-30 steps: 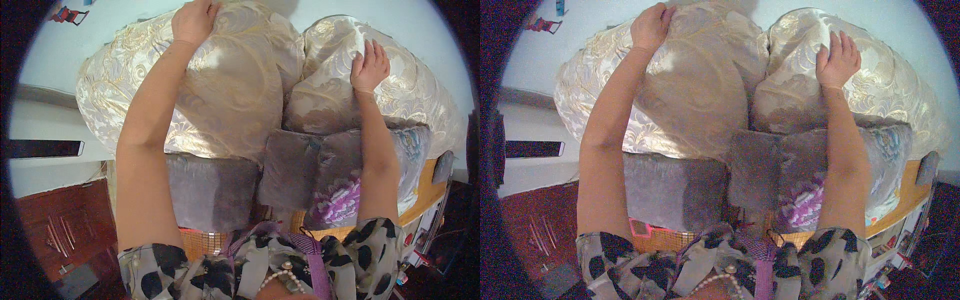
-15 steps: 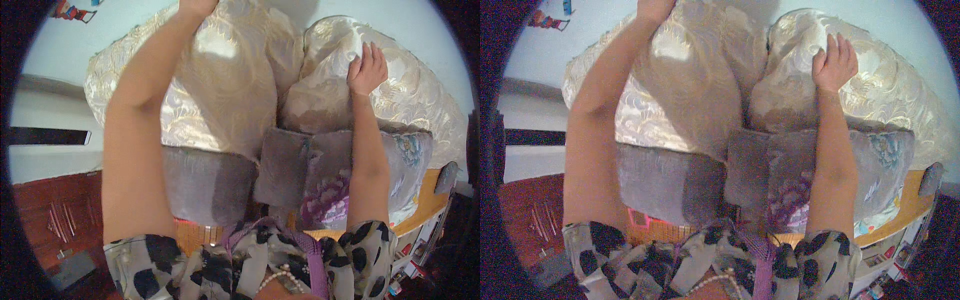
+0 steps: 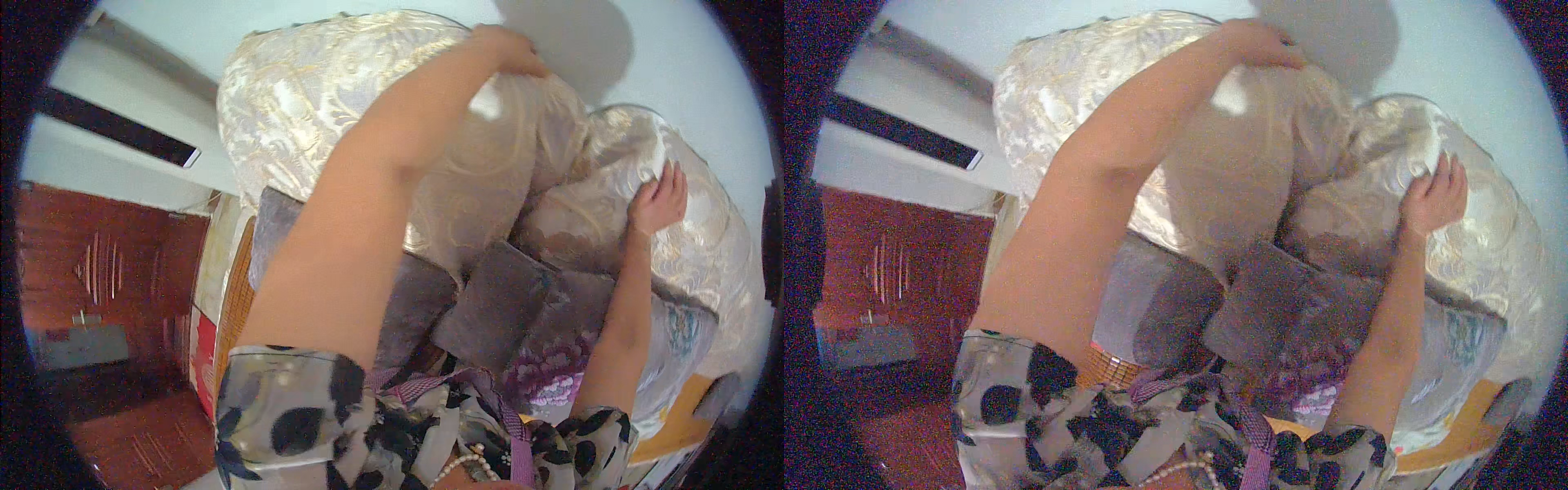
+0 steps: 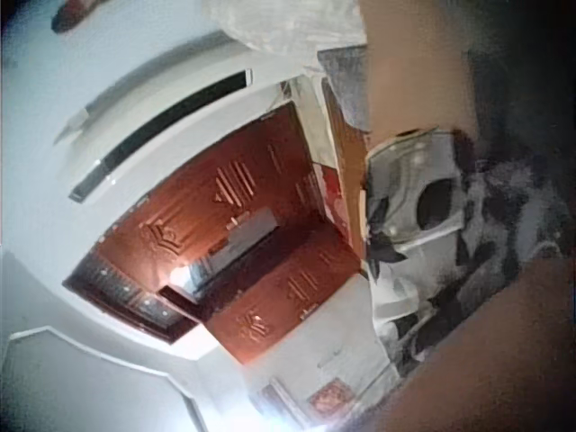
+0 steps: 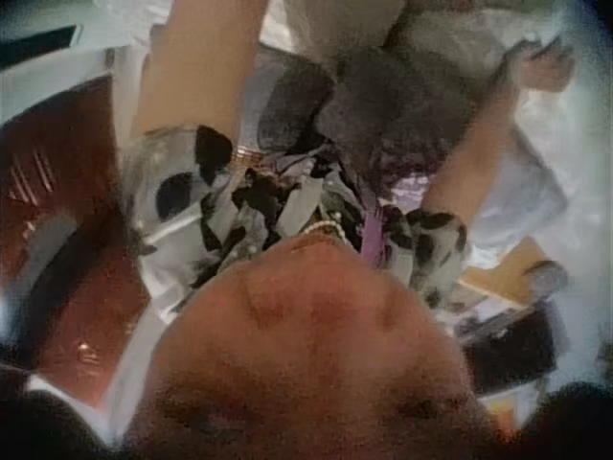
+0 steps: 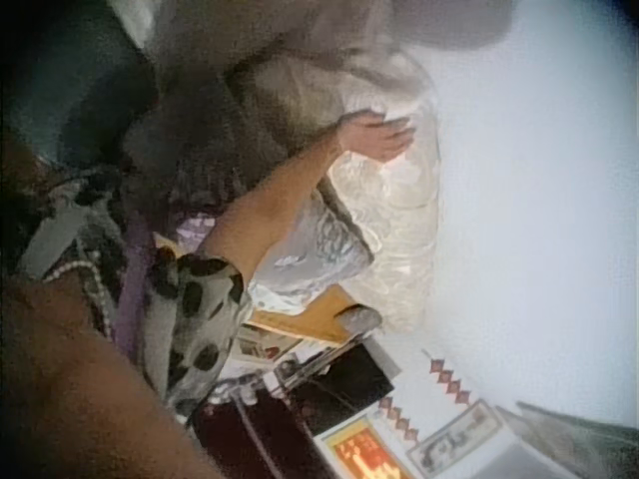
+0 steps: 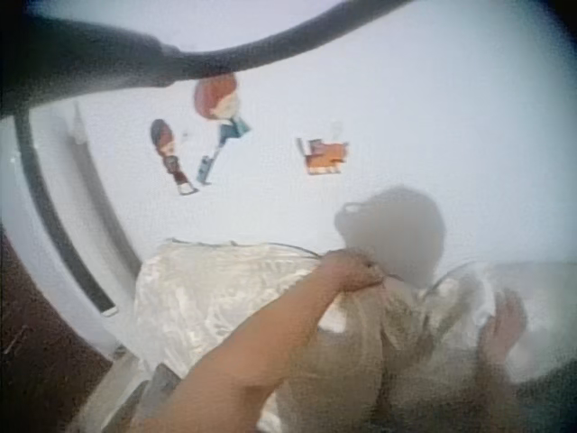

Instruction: The person arranges a bamboo mat on a bed, then spreads a patterned sheet over it. They fold a light-colored blanket with a cartoon print and place it at the foot of the bed. Finally, they arrange several pillows and a pink fly swatter on the bed.

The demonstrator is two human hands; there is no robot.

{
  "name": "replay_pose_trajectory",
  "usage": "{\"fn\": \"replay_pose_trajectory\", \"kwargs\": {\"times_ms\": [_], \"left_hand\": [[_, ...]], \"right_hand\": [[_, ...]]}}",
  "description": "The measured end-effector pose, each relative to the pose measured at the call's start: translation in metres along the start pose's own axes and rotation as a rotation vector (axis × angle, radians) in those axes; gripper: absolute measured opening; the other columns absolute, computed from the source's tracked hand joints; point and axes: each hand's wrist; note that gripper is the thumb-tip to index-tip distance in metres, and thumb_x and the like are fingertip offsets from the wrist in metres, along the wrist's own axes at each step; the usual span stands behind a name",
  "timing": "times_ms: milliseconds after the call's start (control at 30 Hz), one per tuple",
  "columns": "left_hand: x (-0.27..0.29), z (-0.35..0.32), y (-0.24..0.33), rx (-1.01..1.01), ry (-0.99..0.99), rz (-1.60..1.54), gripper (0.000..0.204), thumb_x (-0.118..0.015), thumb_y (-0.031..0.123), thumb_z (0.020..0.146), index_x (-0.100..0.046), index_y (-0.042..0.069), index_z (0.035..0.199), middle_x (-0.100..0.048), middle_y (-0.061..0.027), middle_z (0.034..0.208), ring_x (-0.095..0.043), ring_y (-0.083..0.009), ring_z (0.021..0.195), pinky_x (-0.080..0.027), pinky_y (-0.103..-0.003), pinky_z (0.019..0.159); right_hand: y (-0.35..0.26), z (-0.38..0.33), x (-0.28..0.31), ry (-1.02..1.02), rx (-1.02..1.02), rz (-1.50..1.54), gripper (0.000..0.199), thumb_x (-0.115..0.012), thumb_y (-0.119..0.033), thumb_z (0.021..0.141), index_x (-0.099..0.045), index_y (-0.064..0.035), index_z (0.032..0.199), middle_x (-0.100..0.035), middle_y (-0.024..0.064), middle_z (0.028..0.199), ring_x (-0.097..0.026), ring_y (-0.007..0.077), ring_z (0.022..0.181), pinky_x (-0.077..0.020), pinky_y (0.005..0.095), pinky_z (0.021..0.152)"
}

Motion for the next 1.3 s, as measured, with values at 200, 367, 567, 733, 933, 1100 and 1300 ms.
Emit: {"fn": "replay_pose_trajectory", "kwargs": {"times_ms": [200,367,567,733,933,1100,1300], "left_hand": [[0.031,-0.004,-0.111,0.096,0.072,-0.203,0.028,-0.055,0.025,0.076,-0.062,0.006,0.095,-0.060,-0.0116,0.100,-0.056,-0.0259,0.090,-0.043,-0.037,0.078],[0.043,-0.018,-0.113,0.049,-0.131,-0.191,0.043,-0.060,0.039,0.075,-0.064,0.000,0.092,-0.063,-0.0175,0.092,-0.057,-0.0257,0.082,-0.042,-0.038,0.075],[0.079,-0.035,-0.077,0.012,-0.231,-0.091,0.034,-0.060,0.034,0.074,-0.065,0.003,0.088,-0.062,-0.0173,0.094,-0.057,-0.0290,0.083,-0.043,-0.038,0.075],[0.041,-0.061,-0.069,0.087,0.794,-0.128,0.017,-0.055,0.010,0.073,-0.058,0.001,0.088,-0.054,-0.0195,0.092,-0.053,-0.0349,0.081,-0.044,-0.041,0.074],[0.051,-0.047,-0.035,0.059,0.457,-0.278,0.024,-0.060,0.015,0.073,-0.058,0.000,0.092,-0.052,-0.0175,0.100,-0.051,-0.0316,0.089,-0.044,-0.037,0.076],[-0.001,-0.010,-0.056,-0.479,0.432,0.322,0.031,-0.046,0.029,0.079,-0.062,0.011,0.100,-0.063,-0.0102,0.094,-0.059,-0.0281,0.088,-0.044,-0.040,0.077],[0.018,0.015,-0.043,0.097,-0.100,-0.101,0.034,-0.049,0.039,0.079,-0.063,0.014,0.099,-0.061,-0.0079,0.101,-0.058,-0.0264,0.091,-0.044,-0.038,0.078]], "right_hand": [[-0.006,-0.005,-0.003,-0.040,0.055,-0.170,0.035,-0.040,-0.026,0.082,-0.059,-0.0056,0.103,-0.057,0.0140,0.107,-0.053,0.0337,0.098,-0.0416,0.0436,0.084],[-0.004,0.008,0.008,0.003,0.087,-0.131,0.034,-0.040,-0.025,0.082,-0.059,-0.0039,0.100,-0.057,0.0156,0.106,-0.054,0.0343,0.096,-0.0427,0.0442,0.082],[0.006,0.002,0.008,0.013,0.099,-0.171,0.034,-0.041,-0.026,0.081,-0.058,-0.0032,0.101,-0.057,0.0165,0.105,-0.054,0.0360,0.093,-0.0430,0.0447,0.079],[-0.004,0.005,0.004,-0.020,0.096,-0.207,0.036,-0.040,-0.028,0.081,-0.059,-0.0040,0.100,-0.057,0.0156,0.106,-0.053,0.0351,0.095,-0.0419,0.0440,0.081],[0.013,-0.003,0.002,-0.016,0.070,-0.176,0.036,-0.041,-0.029,0.080,-0.060,-0.0060,0.100,-0.057,0.0137,0.107,-0.053,0.0331,0.097,-0.0409,0.0442,0.083],[-0.012,0.008,0.000,-0.010,0.076,-0.152,0.038,-0.040,-0.030,0.080,-0.060,-0.0053,0.101,-0.056,0.0148,0.107,-0.052,0.0338,0.098,-0.0403,0.0442,0.084],[-0.026,0.017,0.011,0.005,0.086,-0.049,0.040,-0.039,-0.030,0.078,-0.060,-0.0039,0.101,-0.057,0.0165,0.106,-0.054,0.0350,0.096,-0.0414,0.0446,0.083]]}}
Point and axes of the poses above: each hand's wrist, its own z-axis towards the middle knuckle, its own x-axis out of the back of the hand, y = z × x
